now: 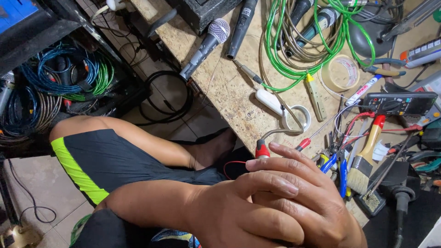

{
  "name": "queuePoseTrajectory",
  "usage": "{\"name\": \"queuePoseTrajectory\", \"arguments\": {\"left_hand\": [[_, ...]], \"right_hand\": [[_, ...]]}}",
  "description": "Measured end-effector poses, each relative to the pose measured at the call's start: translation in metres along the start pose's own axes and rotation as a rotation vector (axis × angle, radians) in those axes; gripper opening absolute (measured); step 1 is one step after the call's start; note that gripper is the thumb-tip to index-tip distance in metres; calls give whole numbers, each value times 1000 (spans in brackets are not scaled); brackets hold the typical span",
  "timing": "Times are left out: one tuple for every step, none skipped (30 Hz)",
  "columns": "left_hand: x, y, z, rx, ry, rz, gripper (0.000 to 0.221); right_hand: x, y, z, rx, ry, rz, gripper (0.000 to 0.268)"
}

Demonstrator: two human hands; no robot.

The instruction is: Testing and troubleshooting various microphones using a mixer, multimeter, and contact cleaner.

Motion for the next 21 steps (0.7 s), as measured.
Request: {"name": "queuePoseTrajectory", "arguments": {"left_hand": [[0, 0, 0, 0, -1, 0, 45], [1, 0, -1, 3, -4, 5, 45], [2, 0, -1, 6, -8, 11, 45], [2, 0, -1, 6, -8, 12, 45], [2, 0, -2, 9, -12, 17, 45], [2, -1, -2, 12, -16, 23, 45], [2, 0, -3, 12, -17, 22, 45], [3, 0, -4, 14, -20, 26, 45], [3, 0, -5, 18, -26, 32, 44], [4, 0, -5, 18, -28, 33, 44], [4, -1, -6, 22, -35, 40, 44], [5, -2, -7, 25, -43, 47, 44], [5, -2, -8, 26, -50, 51, 44], [5, -3, -10, 29, -59, 61, 44], [6, -4, -12, 33, -69, 71, 44], [8, -4, -13, 34, -76, 76, 44], [9, -5, -15, 58, -85, 56, 44], [9, -5, -17, 83, -94, 36, 44], [8, -6, -18, 85, -97, 37, 44], [9, -7, -19, 97, -70, 72, 44], [11, -7, -20, 107, -39, 105, 46]], "right_hand": [[1, 1, 0, 0, 0, -1, 29], [2, 2, 1, -5, -8, 4, 29], [2, 3, 2, -11, -15, 9, 28], [3, 4, 2, -11, -14, 9, 28], [3, 5, 2, -14, -7, 2, 28], [3, 5, 2, -16, 0, -6, 28], [2, 4, 2, -16, -1, -6, 28], [2, 3, 1, -12, -9, 5, 30], [2, 2, 1, -10, -16, 14, 31], [-1, 1, 0, -10, -15, 12, 31], [-2, 0, -1, -1, -12, 40, 26], [-3, -2, -2, 8, -8, 67, 25], [0, 3, -4, 8, -4, 60, 25], [2, 7, -5, -18, 35, 31, 30], [4, 11, -5, -44, 74, 2, 36], [3, 12, -8, -44, 80, -4, 36], [5, 13, -12, -35, 106, 17, 38], [6, 14, -15, -25, 132, 39, 41], [5, 16, -18, -28, 133, 35, 41], [6, 19, -21, -11, 123, 67, 40], [6, 22, -24, 5, 109, 103, 40]]}}
Point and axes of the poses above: each hand's wrist, its own y-axis away from the middle knuckle, its own z-axis out of the palm, x = y × z, the point moved 6 cm from there along -y, towards the middle knuckle, and after that the axes turned 1 degree about z, right-handed, at the moved point
